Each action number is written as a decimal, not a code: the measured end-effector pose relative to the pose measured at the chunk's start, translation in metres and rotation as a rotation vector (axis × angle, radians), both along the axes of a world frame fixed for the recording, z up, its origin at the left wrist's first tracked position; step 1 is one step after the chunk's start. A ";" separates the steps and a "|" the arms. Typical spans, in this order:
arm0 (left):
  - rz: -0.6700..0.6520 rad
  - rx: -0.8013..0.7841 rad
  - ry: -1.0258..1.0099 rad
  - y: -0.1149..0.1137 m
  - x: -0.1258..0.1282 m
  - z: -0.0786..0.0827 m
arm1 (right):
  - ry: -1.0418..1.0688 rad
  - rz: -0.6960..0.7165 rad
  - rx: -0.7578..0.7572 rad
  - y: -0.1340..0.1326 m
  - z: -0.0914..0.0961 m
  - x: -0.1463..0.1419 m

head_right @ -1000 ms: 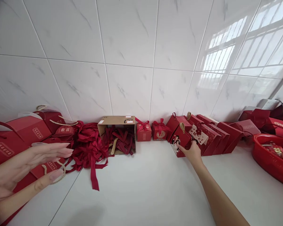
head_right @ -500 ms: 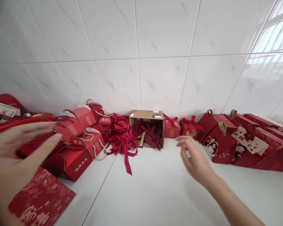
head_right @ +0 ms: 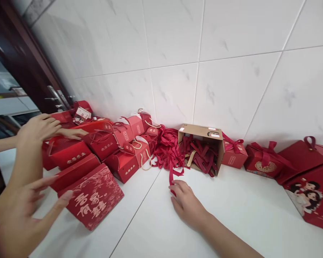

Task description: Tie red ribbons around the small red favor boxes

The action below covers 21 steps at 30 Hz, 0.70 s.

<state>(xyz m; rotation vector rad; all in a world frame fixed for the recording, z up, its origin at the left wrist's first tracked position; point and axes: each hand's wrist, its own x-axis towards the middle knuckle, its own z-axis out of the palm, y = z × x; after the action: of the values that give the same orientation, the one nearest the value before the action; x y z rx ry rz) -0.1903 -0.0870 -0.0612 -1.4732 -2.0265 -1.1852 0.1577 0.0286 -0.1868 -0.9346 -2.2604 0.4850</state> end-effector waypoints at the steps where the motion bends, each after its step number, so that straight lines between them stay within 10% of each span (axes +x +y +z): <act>1: -0.004 -0.044 -0.026 -0.001 0.001 -0.010 | 0.039 -0.027 -0.029 0.001 -0.003 0.002; 8: -0.071 -0.112 -0.594 0.011 0.028 -0.021 | 0.211 -0.048 -0.061 0.004 0.005 0.003; 16: -0.646 0.052 -0.220 0.052 0.101 0.048 | 0.682 -0.011 -0.113 -0.003 0.086 -0.023; 21: -0.923 -0.010 -0.278 0.075 0.155 0.061 | 0.943 0.098 -0.108 -0.008 0.136 -0.025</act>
<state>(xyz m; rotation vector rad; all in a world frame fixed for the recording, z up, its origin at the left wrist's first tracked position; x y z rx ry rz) -0.0351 -0.0122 -0.0003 -2.4787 -1.4726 -1.7760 0.1328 0.0209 -0.0509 -0.4731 -1.4244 0.8756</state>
